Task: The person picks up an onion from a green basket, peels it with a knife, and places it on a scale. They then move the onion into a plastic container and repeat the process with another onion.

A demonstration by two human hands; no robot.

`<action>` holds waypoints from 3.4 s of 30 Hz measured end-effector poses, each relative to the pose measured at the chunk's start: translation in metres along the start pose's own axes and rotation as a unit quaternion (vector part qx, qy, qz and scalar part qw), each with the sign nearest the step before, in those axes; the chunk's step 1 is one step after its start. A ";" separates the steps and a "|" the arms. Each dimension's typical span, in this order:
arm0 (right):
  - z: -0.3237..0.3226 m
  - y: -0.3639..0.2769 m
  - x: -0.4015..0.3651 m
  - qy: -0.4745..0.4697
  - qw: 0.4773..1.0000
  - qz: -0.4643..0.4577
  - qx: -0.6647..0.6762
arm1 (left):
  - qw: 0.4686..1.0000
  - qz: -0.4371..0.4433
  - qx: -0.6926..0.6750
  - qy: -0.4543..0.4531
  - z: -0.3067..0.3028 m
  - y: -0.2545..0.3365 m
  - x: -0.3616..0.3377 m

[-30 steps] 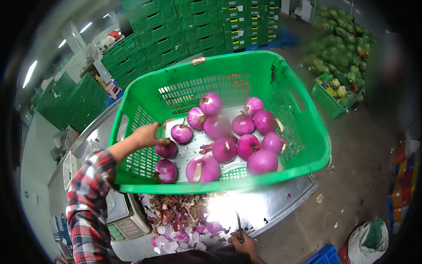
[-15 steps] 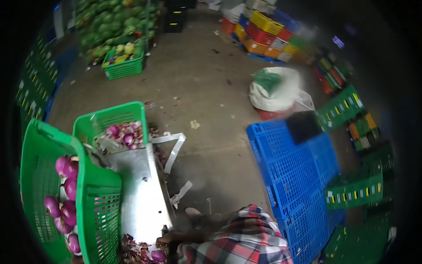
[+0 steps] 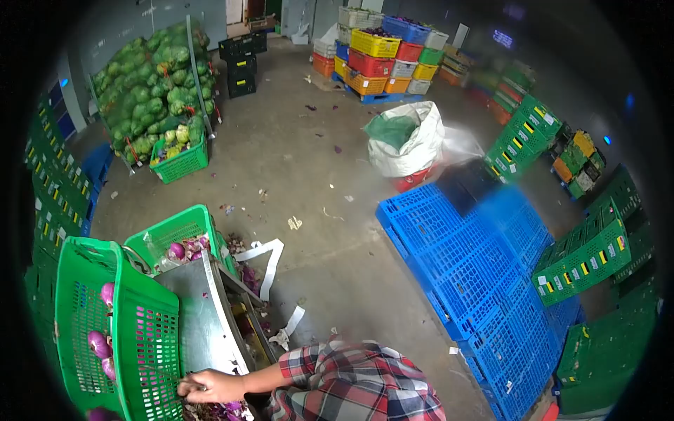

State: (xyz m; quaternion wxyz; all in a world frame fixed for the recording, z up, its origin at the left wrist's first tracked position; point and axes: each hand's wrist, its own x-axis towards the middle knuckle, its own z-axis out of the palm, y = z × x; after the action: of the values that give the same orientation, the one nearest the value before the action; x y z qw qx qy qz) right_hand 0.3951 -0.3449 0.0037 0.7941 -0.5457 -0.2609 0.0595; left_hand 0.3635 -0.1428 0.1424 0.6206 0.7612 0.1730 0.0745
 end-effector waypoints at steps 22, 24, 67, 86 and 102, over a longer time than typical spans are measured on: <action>0.105 -0.044 -0.015 -0.434 0.831 -0.134 -0.320 | 0.737 -0.227 -0.636 -0.028 -0.043 -0.118 -0.197; 0.116 -0.046 -0.012 -0.458 0.808 -0.188 -0.320 | 0.729 -0.224 -0.647 -0.013 -0.042 -0.116 -0.204; 0.147 -0.044 -0.002 -0.490 0.858 0.037 -0.151 | 0.941 0.013 -0.306 0.146 -0.047 -0.119 -0.213; 0.133 -0.030 -0.012 -0.488 0.715 -0.237 -0.442 | 0.926 -0.090 -0.324 0.171 -0.050 -0.119 -0.217; 0.150 -0.044 -0.021 -0.453 0.880 0.132 -0.054 | 0.905 0.023 -0.402 0.140 -0.068 -0.134 -0.222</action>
State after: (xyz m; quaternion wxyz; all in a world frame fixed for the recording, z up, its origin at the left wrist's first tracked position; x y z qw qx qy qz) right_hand 0.2969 -0.2446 0.0761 0.5434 -0.5303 -0.5203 0.3909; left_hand 0.1114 -0.1364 0.0498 0.8413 0.4330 0.1957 0.2579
